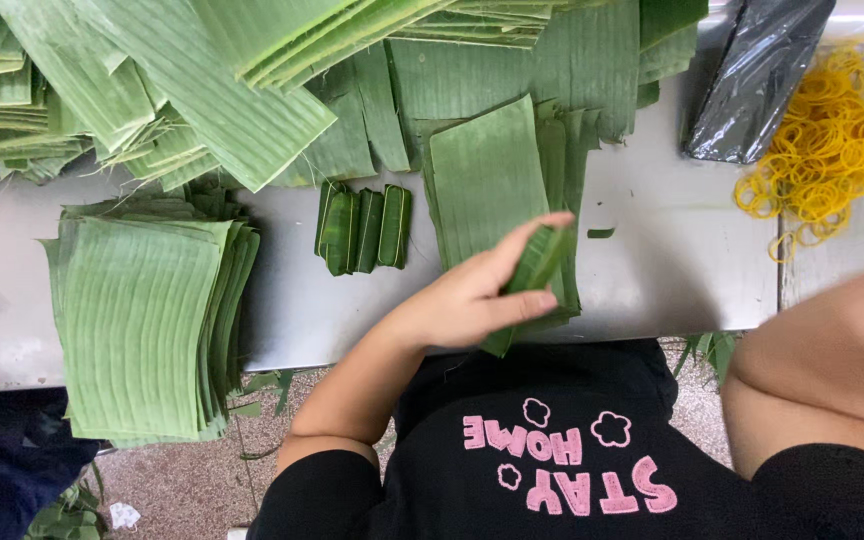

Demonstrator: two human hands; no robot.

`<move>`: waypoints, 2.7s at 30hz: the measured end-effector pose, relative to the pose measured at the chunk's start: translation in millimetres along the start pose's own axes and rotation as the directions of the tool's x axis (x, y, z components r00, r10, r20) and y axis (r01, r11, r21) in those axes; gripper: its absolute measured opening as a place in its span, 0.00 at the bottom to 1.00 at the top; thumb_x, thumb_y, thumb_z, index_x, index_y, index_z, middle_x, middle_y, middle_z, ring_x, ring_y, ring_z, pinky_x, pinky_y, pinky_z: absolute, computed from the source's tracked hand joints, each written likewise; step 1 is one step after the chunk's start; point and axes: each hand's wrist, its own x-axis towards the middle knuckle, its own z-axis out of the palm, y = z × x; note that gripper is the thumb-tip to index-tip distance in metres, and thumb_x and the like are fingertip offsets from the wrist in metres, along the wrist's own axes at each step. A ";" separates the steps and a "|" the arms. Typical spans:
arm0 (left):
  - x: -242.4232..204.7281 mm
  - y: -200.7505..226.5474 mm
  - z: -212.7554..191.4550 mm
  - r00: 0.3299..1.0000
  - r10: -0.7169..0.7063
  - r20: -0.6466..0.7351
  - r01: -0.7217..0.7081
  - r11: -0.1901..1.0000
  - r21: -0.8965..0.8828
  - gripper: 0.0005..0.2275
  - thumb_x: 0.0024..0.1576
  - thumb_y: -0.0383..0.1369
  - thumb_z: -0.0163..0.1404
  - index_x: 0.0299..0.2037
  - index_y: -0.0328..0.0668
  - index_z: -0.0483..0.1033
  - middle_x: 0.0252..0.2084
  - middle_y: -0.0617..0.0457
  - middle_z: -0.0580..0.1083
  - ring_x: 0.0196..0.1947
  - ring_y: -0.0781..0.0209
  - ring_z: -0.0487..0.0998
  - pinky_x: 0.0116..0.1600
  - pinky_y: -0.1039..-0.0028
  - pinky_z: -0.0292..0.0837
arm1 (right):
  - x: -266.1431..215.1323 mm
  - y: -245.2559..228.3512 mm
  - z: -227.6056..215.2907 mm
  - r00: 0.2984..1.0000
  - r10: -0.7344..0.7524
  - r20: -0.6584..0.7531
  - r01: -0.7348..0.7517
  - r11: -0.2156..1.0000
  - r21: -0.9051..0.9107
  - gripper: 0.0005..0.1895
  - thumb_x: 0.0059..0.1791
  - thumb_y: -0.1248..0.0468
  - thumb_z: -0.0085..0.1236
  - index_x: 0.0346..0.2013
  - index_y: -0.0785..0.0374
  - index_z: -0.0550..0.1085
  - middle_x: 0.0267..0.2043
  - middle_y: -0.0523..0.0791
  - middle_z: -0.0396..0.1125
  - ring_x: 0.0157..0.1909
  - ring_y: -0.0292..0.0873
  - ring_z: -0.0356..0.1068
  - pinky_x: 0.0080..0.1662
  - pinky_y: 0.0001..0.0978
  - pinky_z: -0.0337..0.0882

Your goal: The person wraps small pink sausages in green banana leaves. They fold the leaves around the sausage, tuck the ends, and secure the bundle with a yellow rubber band. The finished wrapped items are placed in a stack on the table.

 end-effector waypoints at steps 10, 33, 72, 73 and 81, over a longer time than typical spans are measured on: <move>11.4 -20.4 14.8 0.911 -0.262 -0.317 0.209 0.959 -0.191 0.34 0.67 0.29 0.51 0.79 0.38 0.42 0.52 0.49 0.71 0.53 0.61 0.72 0.63 0.70 0.68 | -12.0 -73.1 -20.3 0.908 -0.185 0.377 -0.027 0.870 0.492 0.29 0.36 0.51 0.73 0.49 0.55 0.78 0.63 0.49 0.65 0.54 0.48 0.70 0.52 0.41 0.72; -0.9 -22.7 22.3 0.958 -0.211 -0.194 0.095 0.872 -0.480 0.53 0.47 0.24 0.68 0.81 0.43 0.43 0.57 0.50 0.73 0.50 0.61 0.74 0.55 0.70 0.70 | -41.2 -66.4 26.9 0.957 -0.126 0.261 -0.131 0.614 0.778 0.30 0.45 0.54 0.68 0.59 0.59 0.73 0.68 0.56 0.65 0.42 0.45 0.73 0.42 0.28 0.72; -11.7 -53.2 39.6 0.896 -0.437 0.084 0.301 0.457 -0.837 0.47 0.47 0.58 0.63 0.70 0.35 0.58 0.63 0.51 0.68 0.65 0.60 0.68 0.68 0.65 0.64 | -48.4 -91.5 33.8 0.914 -0.290 0.285 0.035 0.754 0.656 0.12 0.51 0.64 0.60 0.48 0.63 0.73 0.50 0.48 0.73 0.53 0.52 0.75 0.55 0.44 0.74; -13.1 -56.2 39.7 0.898 -0.433 0.076 0.304 0.485 -0.820 0.48 0.46 0.60 0.62 0.70 0.34 0.58 0.64 0.51 0.67 0.66 0.61 0.68 0.69 0.67 0.64 | -47.6 -91.6 33.5 0.917 -0.266 0.297 -0.011 0.728 0.686 0.11 0.51 0.65 0.60 0.47 0.62 0.74 0.49 0.46 0.74 0.52 0.50 0.76 0.55 0.42 0.75; -37.3 -82.2 44.0 0.888 -0.404 0.218 0.359 0.316 -0.878 0.37 0.60 0.55 0.62 0.62 0.25 0.62 0.51 0.43 0.72 0.54 0.51 0.75 0.58 0.60 0.71 | -35.6 -91.6 23.0 0.909 -0.374 0.186 0.230 0.820 0.525 0.14 0.48 0.59 0.66 0.46 0.60 0.76 0.52 0.46 0.74 0.53 0.49 0.74 0.55 0.43 0.71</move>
